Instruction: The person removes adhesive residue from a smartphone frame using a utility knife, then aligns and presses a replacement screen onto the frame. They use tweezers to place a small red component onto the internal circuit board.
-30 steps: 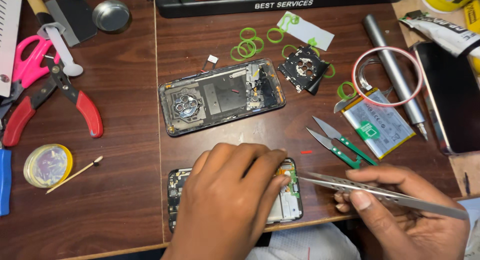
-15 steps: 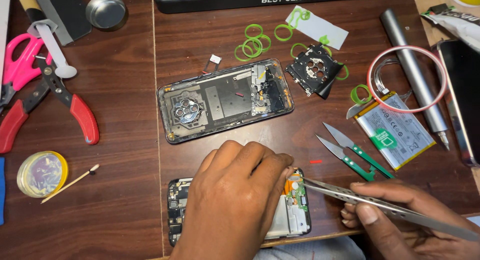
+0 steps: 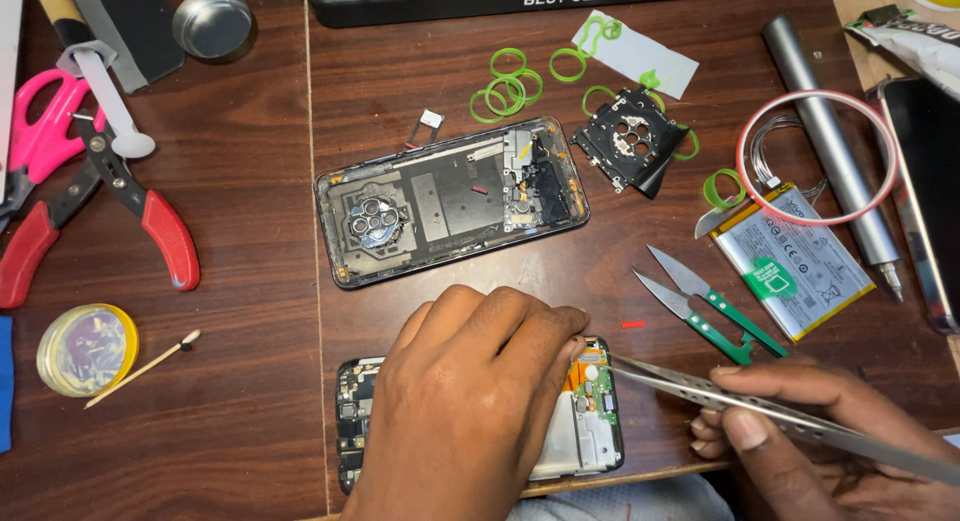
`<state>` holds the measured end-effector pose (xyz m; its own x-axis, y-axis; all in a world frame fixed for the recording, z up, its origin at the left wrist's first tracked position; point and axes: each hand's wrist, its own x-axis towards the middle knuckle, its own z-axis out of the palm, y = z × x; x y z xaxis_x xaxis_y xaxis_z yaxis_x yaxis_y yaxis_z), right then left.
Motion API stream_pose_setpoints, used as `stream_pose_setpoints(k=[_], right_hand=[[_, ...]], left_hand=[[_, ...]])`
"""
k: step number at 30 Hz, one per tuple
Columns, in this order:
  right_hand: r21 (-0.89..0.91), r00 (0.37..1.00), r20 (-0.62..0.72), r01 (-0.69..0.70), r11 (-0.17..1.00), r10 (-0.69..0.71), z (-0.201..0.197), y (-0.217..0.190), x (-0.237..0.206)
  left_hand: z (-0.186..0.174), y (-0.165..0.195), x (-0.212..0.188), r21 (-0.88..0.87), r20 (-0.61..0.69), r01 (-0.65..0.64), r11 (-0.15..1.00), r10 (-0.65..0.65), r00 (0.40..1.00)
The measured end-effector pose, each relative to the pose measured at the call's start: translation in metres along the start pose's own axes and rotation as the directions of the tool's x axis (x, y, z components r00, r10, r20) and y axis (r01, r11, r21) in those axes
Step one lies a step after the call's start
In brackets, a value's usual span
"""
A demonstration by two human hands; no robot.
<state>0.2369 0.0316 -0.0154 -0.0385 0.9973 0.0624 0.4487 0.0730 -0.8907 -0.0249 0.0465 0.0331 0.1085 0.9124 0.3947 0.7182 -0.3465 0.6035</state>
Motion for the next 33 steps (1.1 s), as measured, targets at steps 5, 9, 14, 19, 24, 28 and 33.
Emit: stream_pose_setpoints(k=[5, 9, 14, 19, 24, 28, 33], right_hand=[[-0.01, 0.998, -0.012, -0.064, 0.998, 0.064, 0.0, 0.008, -0.002], [-0.01, 0.999, 0.011, -0.033, 0.999, 0.033, -0.004, 0.013, -0.002], [0.011, 0.998, 0.06, 0.036, 0.999, -0.037, -0.004, 0.001, 0.002], [-0.012, 0.993, 0.097, 0.069, 0.998, -0.068, -0.011, 0.008, 0.0], [-0.035, 0.973, 0.166, 0.167, 0.985, -0.159, -0.023, 0.035, -0.011], [-0.057, 0.962, 0.175, 0.22, 0.974, -0.207, -0.017, 0.012, 0.005], [0.123, 0.827, 0.479, -0.396, 0.91, 0.295, -0.022, 0.001, 0.057]], left_hand=[[-0.001, 0.0, -0.001, 0.005, -0.003, -0.014, 1.0, 0.014, 1.0], [-0.001, 0.0, -0.001, 0.012, -0.008, -0.027, 1.0, 0.027, 1.0], [-0.003, 0.001, -0.001, -0.003, -0.019, -0.026, 1.0, 0.026, 0.999], [-0.01, 0.004, -0.005, -0.084, -0.017, -0.06, 0.995, 0.059, 0.998], [-0.014, 0.003, -0.008, -0.102, 0.053, -0.104, 0.989, 0.11, 0.992], [-0.011, -0.001, -0.008, -0.06, 0.066, -0.095, 0.994, 0.099, 0.993], [-0.01, -0.002, -0.009, -0.039, 0.04, -0.087, 0.995, 0.089, 0.995]])
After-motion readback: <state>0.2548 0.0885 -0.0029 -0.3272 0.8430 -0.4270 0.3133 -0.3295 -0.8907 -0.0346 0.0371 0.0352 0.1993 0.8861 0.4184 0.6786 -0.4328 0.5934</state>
